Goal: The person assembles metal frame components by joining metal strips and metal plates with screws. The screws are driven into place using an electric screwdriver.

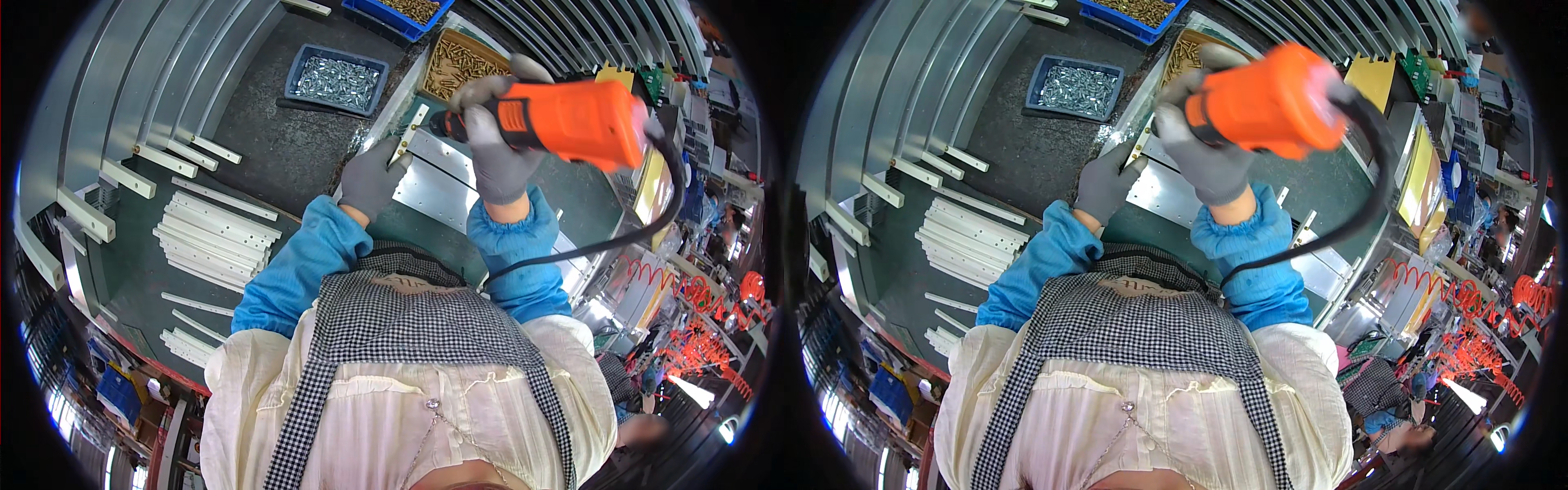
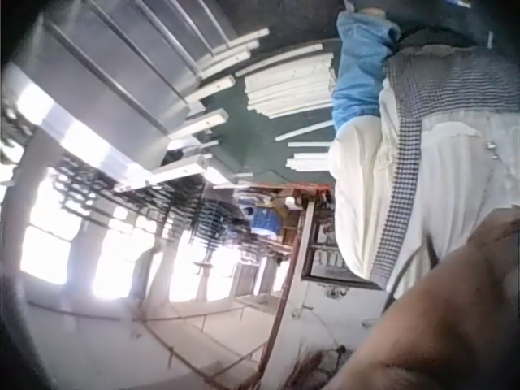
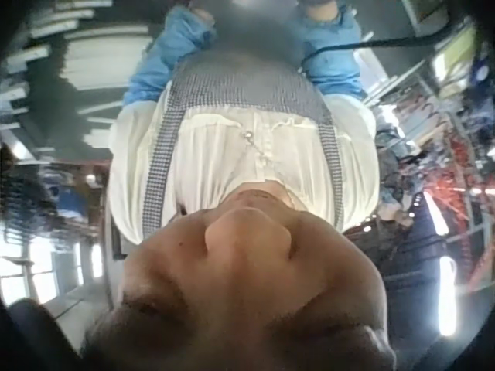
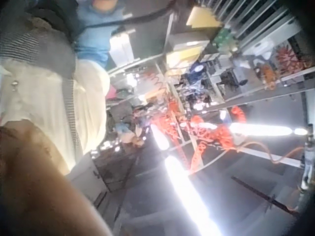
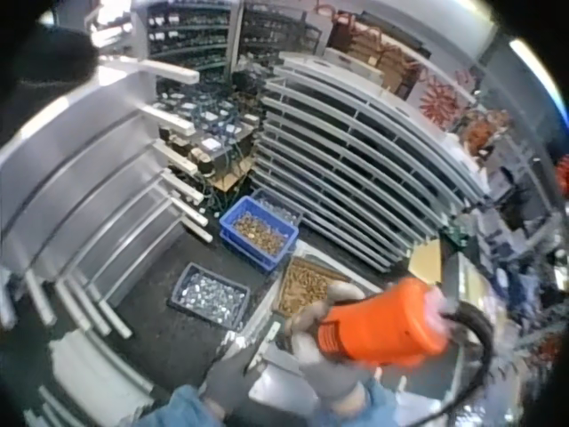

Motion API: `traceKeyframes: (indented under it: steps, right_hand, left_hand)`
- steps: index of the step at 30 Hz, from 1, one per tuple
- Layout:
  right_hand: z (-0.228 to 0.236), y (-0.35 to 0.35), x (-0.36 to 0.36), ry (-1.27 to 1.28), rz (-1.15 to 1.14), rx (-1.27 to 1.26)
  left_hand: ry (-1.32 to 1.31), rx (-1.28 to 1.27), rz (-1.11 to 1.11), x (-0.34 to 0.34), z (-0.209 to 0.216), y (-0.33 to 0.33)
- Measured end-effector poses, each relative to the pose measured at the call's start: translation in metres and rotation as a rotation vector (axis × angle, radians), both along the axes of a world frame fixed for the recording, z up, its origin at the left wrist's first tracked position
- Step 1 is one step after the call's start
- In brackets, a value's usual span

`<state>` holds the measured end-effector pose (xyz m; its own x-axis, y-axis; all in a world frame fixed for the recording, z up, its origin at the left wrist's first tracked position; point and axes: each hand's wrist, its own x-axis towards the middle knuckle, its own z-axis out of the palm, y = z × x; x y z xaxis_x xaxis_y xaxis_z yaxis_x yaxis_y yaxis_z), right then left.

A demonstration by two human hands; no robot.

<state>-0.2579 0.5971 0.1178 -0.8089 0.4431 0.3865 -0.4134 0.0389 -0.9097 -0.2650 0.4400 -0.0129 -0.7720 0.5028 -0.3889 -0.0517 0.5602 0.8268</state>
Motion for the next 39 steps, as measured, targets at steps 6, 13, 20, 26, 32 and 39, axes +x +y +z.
traceKeyframes:
  steps: [6,13,20,26,32,39]
  right_hand:
    - [-0.001,-0.002,-0.013,-0.181,0.046,0.175]
    - [-0.001,-0.003,-0.011,-0.135,-0.022,0.138]
    - [0.031,-0.016,0.019,0.047,0.222,-0.156]
    - [-0.002,-0.033,0.060,0.062,0.256,-0.121]
    - [-0.005,-0.055,0.072,0.017,0.126,-0.150]
    - [-0.001,-0.066,0.076,-0.040,0.128,0.002]
  left_hand:
    - [0.069,0.139,0.069,0.009,-0.015,-0.006]
    - [0.041,0.120,0.029,0.031,-0.002,-0.038]
    - [-0.117,0.210,0.164,0.043,-0.018,-0.048]
    - [-0.094,0.169,0.168,0.043,-0.014,-0.049]
    - [-0.082,0.203,0.141,0.041,-0.014,-0.052]
    - [-0.102,0.210,0.102,0.036,-0.022,-0.054]
